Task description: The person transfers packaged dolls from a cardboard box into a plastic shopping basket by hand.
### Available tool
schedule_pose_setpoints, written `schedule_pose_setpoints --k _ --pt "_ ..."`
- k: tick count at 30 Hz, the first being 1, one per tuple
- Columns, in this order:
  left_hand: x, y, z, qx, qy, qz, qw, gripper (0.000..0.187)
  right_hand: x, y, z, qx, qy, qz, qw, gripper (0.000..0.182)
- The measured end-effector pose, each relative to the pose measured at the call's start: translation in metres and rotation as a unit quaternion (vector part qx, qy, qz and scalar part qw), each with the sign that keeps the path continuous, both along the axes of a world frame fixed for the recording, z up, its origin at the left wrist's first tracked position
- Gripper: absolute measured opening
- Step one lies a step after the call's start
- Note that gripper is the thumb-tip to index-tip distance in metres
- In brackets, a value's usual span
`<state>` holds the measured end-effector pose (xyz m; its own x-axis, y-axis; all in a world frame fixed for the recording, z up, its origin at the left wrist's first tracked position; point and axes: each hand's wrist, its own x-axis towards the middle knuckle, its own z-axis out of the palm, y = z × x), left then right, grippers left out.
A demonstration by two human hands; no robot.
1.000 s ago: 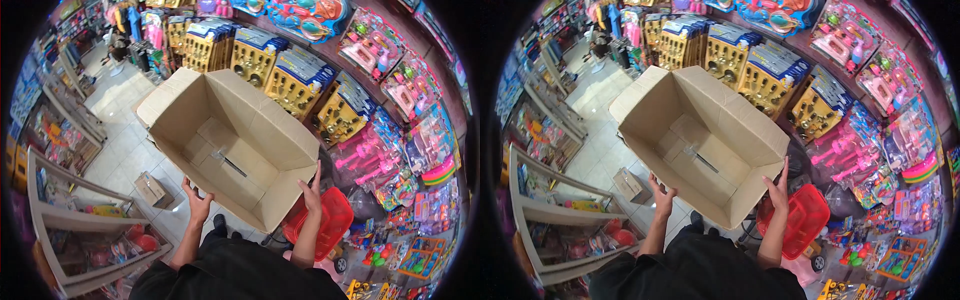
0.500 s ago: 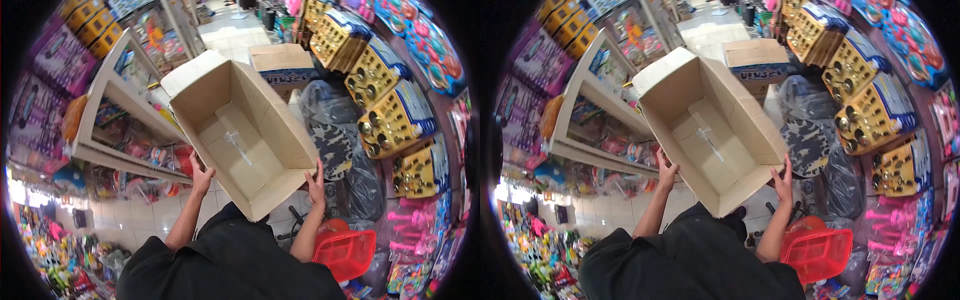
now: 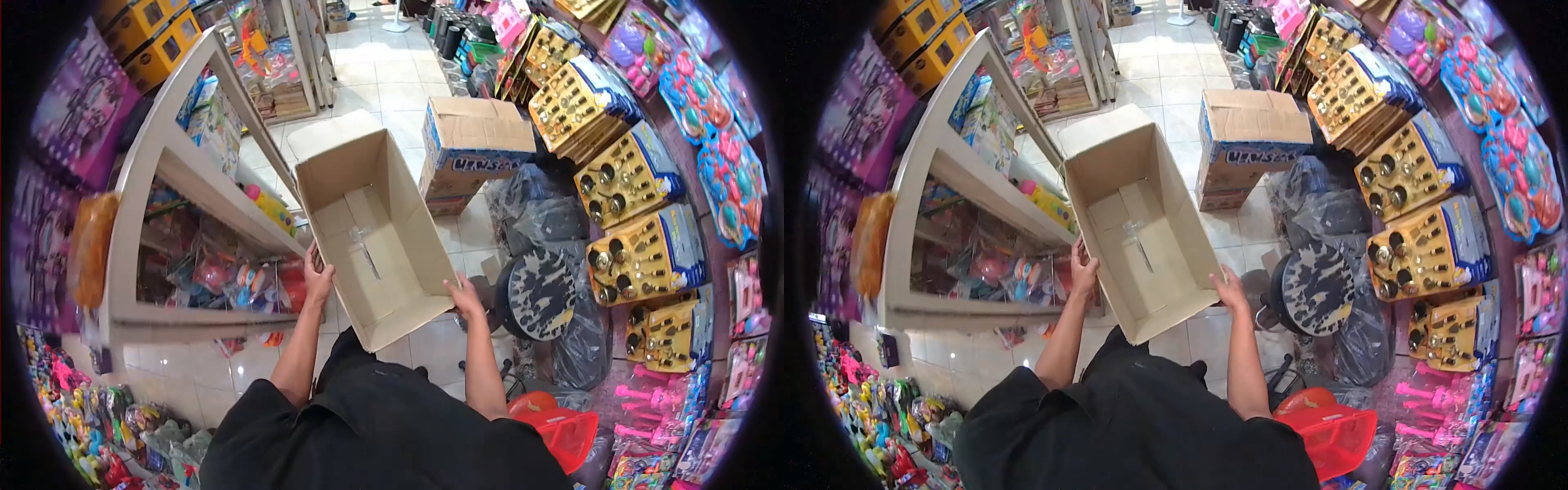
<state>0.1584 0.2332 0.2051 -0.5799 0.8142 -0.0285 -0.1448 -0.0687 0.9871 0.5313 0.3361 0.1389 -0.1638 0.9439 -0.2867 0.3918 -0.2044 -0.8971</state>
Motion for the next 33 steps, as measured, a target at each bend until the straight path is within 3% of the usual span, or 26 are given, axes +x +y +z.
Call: schedule_pose_setpoints --k 1,4,5,8,9,12,13,17,19,21,23,24,26,30,33 --pt "-0.014 0.01 -0.012 -0.003 0.0 -0.002 1.0 0.078 -0.012 0.008 0.002 -0.066 -0.043 0.003 0.997 0.048" --pt "-0.055 0.045 -0.053 -0.044 -0.011 0.026 0.999 0.077 -0.059 0.021 -0.011 -0.097 0.035 -0.038 0.994 0.036" --pt "-0.069 0.057 -0.07 -0.041 0.004 0.04 0.998 0.078 -0.072 0.023 -0.014 -0.087 -0.001 -0.049 0.995 0.031" --pt "-0.092 0.073 -0.068 -0.189 0.064 0.037 0.979 0.079 -0.103 0.02 -0.02 -0.155 0.046 -0.092 0.983 0.029" --pt "-0.107 0.076 -0.099 -0.214 0.109 0.035 0.97 0.08 -0.111 0.018 -0.017 -0.177 0.046 -0.102 0.978 0.027" --pt "-0.119 0.079 -0.096 -0.274 0.139 0.008 0.952 0.083 -0.129 0.01 -0.033 -0.128 0.015 -0.118 0.985 0.027" --pt "-0.12 0.075 -0.105 -0.287 0.122 -0.004 0.95 0.084 -0.122 0.007 -0.082 -0.105 0.039 -0.137 0.984 0.027" --pt "-0.126 0.049 -0.179 -0.294 0.094 -0.078 0.948 0.087 -0.136 0.016 -0.089 -0.107 0.033 -0.152 0.982 0.03" --pt "-0.102 0.038 -0.143 -0.375 0.079 -0.077 0.921 0.087 -0.137 0.026 -0.087 -0.122 0.054 -0.145 0.98 0.032" --pt "-0.089 0.038 -0.101 -0.444 -0.058 -0.089 0.89 0.085 -0.145 0.035 -0.073 -0.164 0.051 -0.142 0.975 0.032" --pt "-0.088 0.042 -0.116 -0.445 -0.12 -0.088 0.883 0.083 -0.154 0.047 -0.056 -0.196 0.041 -0.146 0.969 0.034" --pt "-0.088 0.042 -0.161 -0.42 -0.112 -0.082 0.897 0.082 -0.16 0.052 -0.054 -0.202 0.049 -0.138 0.968 0.035" --pt "-0.092 0.044 -0.186 -0.396 -0.064 -0.081 0.912 0.078 -0.166 0.06 -0.06 -0.215 0.065 -0.127 0.966 0.038" --pt "-0.105 0.066 -0.141 -0.415 0.052 -0.078 0.905 0.072 -0.186 0.074 -0.065 -0.248 0.078 -0.125 0.957 0.041" --pt "-0.113 0.077 -0.145 -0.425 0.099 -0.07 0.897 0.07 -0.197 0.086 -0.068 -0.272 0.072 -0.128 0.951 0.04"
